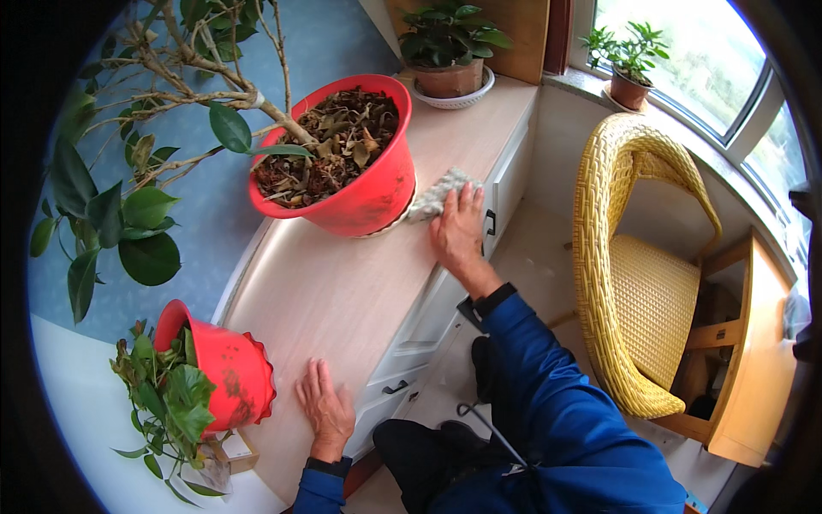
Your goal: The person wipes a white cabinet surface with a cloth, moving around potted plants and a wicker chair. They lift the chair to clean underneath, then continue wiping the cabinet top and drawer fronts.
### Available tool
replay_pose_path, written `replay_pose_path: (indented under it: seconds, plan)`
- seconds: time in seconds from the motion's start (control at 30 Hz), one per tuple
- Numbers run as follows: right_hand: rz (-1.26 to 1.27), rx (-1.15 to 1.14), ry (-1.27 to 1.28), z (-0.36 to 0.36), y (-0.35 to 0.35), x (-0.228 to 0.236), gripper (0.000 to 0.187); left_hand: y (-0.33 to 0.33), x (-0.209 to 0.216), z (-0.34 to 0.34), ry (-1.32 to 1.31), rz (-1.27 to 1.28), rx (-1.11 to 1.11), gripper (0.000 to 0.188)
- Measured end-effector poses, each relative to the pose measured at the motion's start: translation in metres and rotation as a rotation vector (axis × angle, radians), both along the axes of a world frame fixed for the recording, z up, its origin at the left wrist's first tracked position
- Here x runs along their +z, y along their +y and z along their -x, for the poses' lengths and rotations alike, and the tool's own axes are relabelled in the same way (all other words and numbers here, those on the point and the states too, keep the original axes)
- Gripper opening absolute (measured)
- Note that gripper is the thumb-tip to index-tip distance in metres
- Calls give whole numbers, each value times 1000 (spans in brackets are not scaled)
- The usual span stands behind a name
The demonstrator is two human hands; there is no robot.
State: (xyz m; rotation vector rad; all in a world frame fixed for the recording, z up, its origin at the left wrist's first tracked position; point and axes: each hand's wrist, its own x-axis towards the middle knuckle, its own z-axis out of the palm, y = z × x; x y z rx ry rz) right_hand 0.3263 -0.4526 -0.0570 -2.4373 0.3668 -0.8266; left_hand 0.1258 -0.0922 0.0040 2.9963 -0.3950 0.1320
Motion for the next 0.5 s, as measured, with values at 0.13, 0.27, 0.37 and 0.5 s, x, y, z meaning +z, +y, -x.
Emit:
replay_pose_path:
  seconds: [0.13, 0.27, 0.37, 0.5]
  plan:
    - [231, 20, 74, -38, -40, 17, 54, -4, 4, -1, -2, 2, 3, 69]
    - [322, 140, 91, -84, -58, 26, 44, -5, 6, -1, -9, 24, -9, 69]
    - [311, 287, 183, -115, -70, 31, 45, -5, 7, -1, 10, 43, -1, 70]
    - [337, 305, 201, -141, -76, 34, 50, -4, 8, -2, 36, 45, 20, 70]
